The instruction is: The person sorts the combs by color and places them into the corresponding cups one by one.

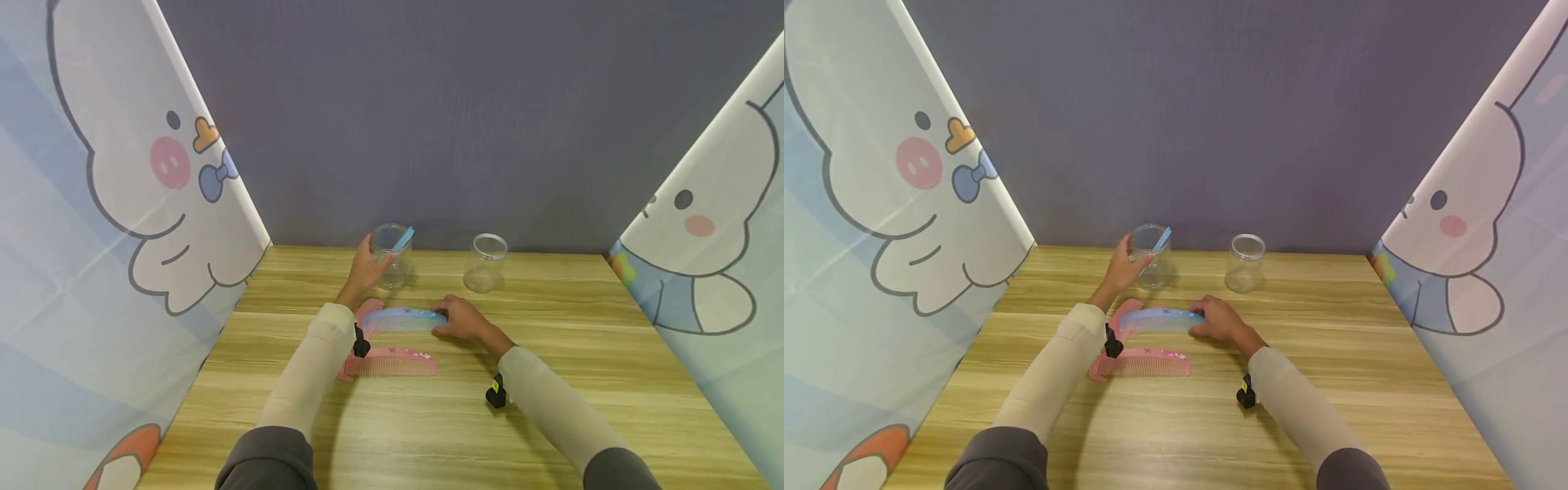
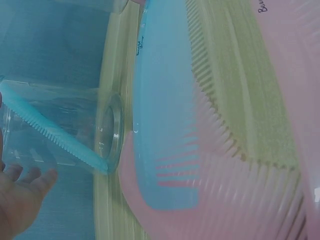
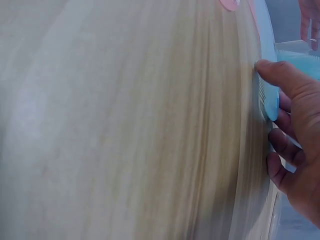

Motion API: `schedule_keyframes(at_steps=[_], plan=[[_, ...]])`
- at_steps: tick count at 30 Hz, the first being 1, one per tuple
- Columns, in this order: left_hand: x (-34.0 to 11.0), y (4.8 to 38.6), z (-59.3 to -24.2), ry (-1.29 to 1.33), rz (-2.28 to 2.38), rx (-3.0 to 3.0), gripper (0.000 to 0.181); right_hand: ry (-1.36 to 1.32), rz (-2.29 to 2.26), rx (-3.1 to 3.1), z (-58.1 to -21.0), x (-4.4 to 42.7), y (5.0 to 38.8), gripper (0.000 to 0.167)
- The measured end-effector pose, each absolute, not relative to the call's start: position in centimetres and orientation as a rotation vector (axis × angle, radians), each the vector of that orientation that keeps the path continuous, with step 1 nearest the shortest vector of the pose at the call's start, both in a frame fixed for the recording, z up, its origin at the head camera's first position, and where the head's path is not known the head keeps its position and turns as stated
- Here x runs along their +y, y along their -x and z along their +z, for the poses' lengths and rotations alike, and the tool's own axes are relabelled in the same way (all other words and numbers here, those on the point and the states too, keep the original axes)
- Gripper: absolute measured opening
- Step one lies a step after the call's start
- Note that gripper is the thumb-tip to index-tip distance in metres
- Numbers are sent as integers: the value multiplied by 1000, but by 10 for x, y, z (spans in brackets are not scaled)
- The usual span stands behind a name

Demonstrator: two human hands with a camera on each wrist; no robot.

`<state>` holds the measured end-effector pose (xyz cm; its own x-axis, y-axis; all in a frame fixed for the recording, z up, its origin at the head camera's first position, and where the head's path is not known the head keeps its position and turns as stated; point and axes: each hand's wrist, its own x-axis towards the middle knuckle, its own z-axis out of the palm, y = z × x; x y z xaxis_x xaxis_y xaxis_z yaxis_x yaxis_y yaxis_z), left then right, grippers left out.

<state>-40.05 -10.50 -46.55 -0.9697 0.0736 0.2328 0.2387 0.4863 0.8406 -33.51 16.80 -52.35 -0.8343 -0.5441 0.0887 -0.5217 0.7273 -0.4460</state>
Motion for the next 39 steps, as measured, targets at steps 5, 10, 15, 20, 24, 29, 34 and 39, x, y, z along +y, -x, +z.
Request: schedule_keyframes(at_steps=[5, 10, 15, 20, 24, 29, 34, 39], plan=[[-105, 401, -467, 266, -1482, -2568, 92, 896, -793, 2901, -526, 171, 338, 50], [-105, 401, -467, 267, -1469, -2580, 92, 905, -878, 2906, -527, 173, 339, 45], [-104, 400, -466, 277, -1477, -2570, 91, 884, -909, 2931, -525, 173, 337, 43], [-104, 400, -466, 275, -1485, -2569, 91, 860, -940, 2937, -520, 174, 337, 39], [-105, 401, -467, 275, -1492, -2577, 92, 833, -988, 2924, -514, 177, 337, 36], [-106, 402, -469, 278, -1480, -2581, 92, 798, -1015, 2907, -508, 182, 336, 33], [-106, 402, -468, 282, -1486, -2581, 92, 808, -999, 2942, -506, 188, 339, 35], [-106, 401, -467, 276, -1489, -2591, 93, 833, -1003, 2978, -504, 195, 341, 36]])
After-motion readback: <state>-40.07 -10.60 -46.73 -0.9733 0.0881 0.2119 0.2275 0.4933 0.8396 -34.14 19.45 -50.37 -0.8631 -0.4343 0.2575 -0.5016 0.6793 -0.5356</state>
